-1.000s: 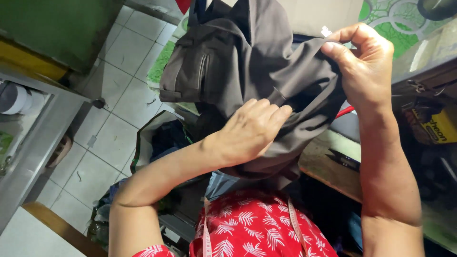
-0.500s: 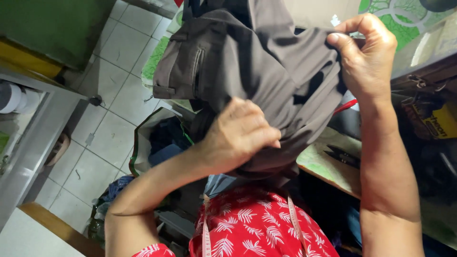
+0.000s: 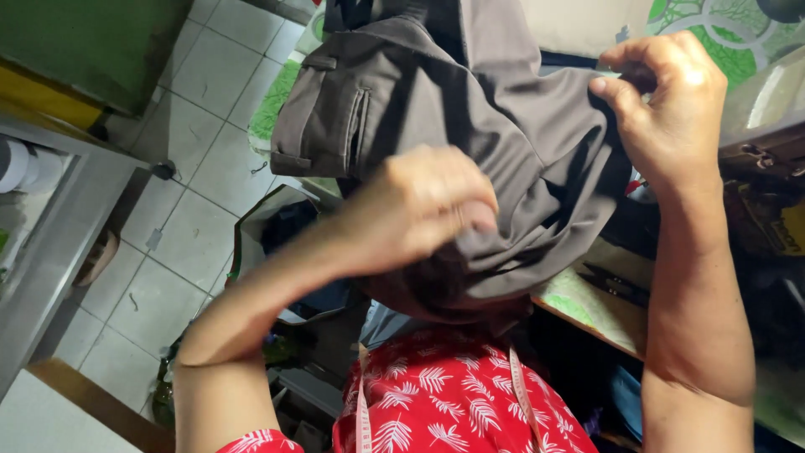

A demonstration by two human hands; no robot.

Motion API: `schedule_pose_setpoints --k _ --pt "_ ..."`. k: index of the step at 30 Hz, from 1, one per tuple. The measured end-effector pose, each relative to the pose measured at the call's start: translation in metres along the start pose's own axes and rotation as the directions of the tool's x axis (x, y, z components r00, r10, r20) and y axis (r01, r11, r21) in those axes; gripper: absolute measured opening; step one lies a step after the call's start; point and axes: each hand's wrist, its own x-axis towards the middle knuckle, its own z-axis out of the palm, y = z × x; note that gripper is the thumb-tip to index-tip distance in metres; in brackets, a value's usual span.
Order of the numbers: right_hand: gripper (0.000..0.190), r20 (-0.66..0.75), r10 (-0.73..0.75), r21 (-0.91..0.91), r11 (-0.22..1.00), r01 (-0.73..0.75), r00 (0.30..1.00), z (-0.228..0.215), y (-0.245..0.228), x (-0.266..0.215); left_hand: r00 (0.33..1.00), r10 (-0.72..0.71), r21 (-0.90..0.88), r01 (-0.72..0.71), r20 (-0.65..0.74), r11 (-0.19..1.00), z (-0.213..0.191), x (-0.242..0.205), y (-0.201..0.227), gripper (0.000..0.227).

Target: A person is manually inspecting and repairing a pair of dark brown pants at a sewing workstation.

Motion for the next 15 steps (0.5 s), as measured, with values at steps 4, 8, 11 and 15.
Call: schedule_pose_setpoints --k 4,8,11,15 --pt "0.025 -0.025 -0.024 0.015 1.000 0.024 0.999 -0.003 -0.004 0.001 0.968 0.189 0.528 -0.076 -0.163 0.846 -0.033 0.020 -0.043 0.005" --pt "0.025 -0.080 -0.092 -0.057 0.995 0.088 0.992 -0.003 -0.004 0.003 0.989 0.000 0.761 0.116 -0.151 0.639 -0.053 0.032 -0.092 0.032" --pt "0.021 -0.118 -0.155 -0.129 0.982 0.139 0.981 -0.010 -0.020 0.004 0.994 -0.099 0.776 0.100 -0.048 0.622 -0.059 0.040 -0.114 0.041" --pt "0.017 -0.145 -0.197 -0.108 0.977 0.183 0.970 -0.009 -0.052 0.011 0.999 -0.034 0.715 0.011 0.018 0.699 -0.064 0.051 -0.112 0.024"
